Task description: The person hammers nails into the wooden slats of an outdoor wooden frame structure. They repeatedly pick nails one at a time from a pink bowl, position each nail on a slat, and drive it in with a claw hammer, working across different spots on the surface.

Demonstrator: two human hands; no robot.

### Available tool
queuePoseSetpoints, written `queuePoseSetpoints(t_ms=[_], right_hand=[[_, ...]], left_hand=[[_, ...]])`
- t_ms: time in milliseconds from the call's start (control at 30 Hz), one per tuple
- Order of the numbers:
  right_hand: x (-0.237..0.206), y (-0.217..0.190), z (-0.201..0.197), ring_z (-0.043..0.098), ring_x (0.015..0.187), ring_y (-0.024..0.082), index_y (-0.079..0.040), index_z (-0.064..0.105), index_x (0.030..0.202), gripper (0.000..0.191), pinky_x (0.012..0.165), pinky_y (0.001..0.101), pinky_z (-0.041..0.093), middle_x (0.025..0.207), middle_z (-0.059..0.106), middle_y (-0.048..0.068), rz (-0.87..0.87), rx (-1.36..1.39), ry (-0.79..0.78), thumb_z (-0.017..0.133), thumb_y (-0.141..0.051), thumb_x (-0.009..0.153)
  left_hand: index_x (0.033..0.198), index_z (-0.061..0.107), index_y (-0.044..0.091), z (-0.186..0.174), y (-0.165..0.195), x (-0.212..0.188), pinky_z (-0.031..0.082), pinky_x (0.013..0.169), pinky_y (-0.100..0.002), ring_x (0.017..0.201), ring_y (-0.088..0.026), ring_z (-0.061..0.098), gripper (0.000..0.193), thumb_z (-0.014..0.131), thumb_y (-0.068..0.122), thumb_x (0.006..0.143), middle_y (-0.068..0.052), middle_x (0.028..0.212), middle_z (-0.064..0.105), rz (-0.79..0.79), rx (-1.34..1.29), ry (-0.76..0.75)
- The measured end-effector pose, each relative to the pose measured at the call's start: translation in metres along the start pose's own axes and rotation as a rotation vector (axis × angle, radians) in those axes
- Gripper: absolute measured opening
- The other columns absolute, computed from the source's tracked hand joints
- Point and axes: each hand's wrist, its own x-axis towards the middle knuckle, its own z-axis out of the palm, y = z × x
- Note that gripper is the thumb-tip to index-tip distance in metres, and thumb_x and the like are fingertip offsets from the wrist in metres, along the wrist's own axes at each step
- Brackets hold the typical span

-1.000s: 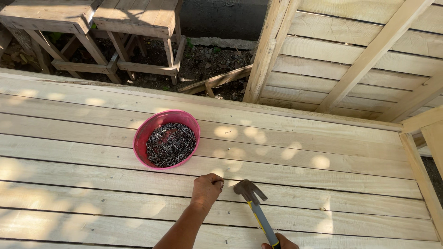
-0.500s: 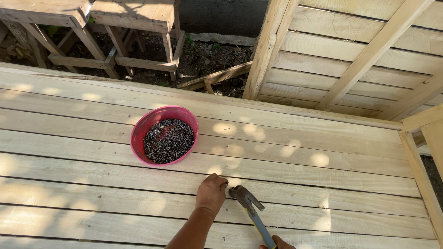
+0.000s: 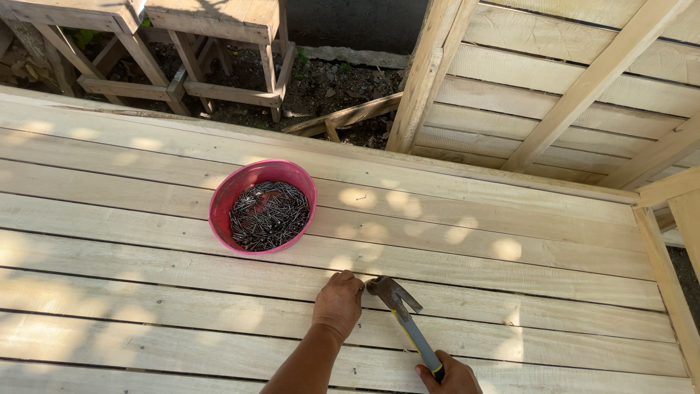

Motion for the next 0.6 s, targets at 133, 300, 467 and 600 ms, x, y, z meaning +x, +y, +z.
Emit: queuePoseSetpoints(t_ms=[133, 300, 467, 600], right_hand=[[-0.004, -0.006, -0.002, 0.073, 0.075, 0.019, -0.012, 0.072, 0.112, 0.048, 0.082, 0.036, 0.057, 0.068, 0.066, 0.008, 0.068, 0.003, -0.053, 0.068, -0.055, 0.091], [-0.007, -0.01, -0.006, 0.07, 0.073, 0.017, -0.013, 0.072, 0.113, 0.045, 0.082, 0.036, 0.055, 0.066, 0.063, 0.006, 0.08, -0.012, -0.075, 0.066, -0.053, 0.094], [-0.008, -0.01, -0.007, 0.069, 0.071, 0.017, -0.012, 0.071, 0.113, 0.045, 0.081, 0.0358, 0.055, 0.064, 0.06, 0.004, 0.068, 0.016, -0.086, 0.068, -0.053, 0.094], [-0.007, -0.011, -0.008, 0.068, 0.071, 0.016, -0.012, 0.073, 0.111, 0.046, 0.08, 0.035, 0.054, 0.063, 0.058, 0.004, 0.074, 0.017, -0.093, 0.068, -0.054, 0.094]], left_hand=[[0.089, 0.077, 0.013, -0.002, -0.002, 0.005, 0.056, 0.09, -0.037, 0.101, -0.024, 0.065, 0.007, 0.071, 0.012, 0.088, -0.001, 0.101, 0.067, -0.109, -0.057, -0.025], [0.086, 0.08, 0.012, -0.008, 0.002, 0.009, 0.056, 0.091, -0.035, 0.102, -0.023, 0.065, 0.006, 0.073, 0.011, 0.086, -0.003, 0.102, 0.065, -0.229, -0.122, -0.059], [0.088, 0.076, 0.011, -0.01, 0.012, 0.007, 0.057, 0.093, -0.032, 0.102, -0.02, 0.067, 0.004, 0.075, 0.013, 0.086, 0.0, 0.101, 0.066, -0.298, -0.11, -0.068], [0.089, 0.075, 0.01, -0.009, 0.017, 0.004, 0.056, 0.093, -0.032, 0.104, -0.019, 0.064, 0.004, 0.074, 0.013, 0.087, 0.0, 0.103, 0.064, -0.209, 0.012, -0.076]])
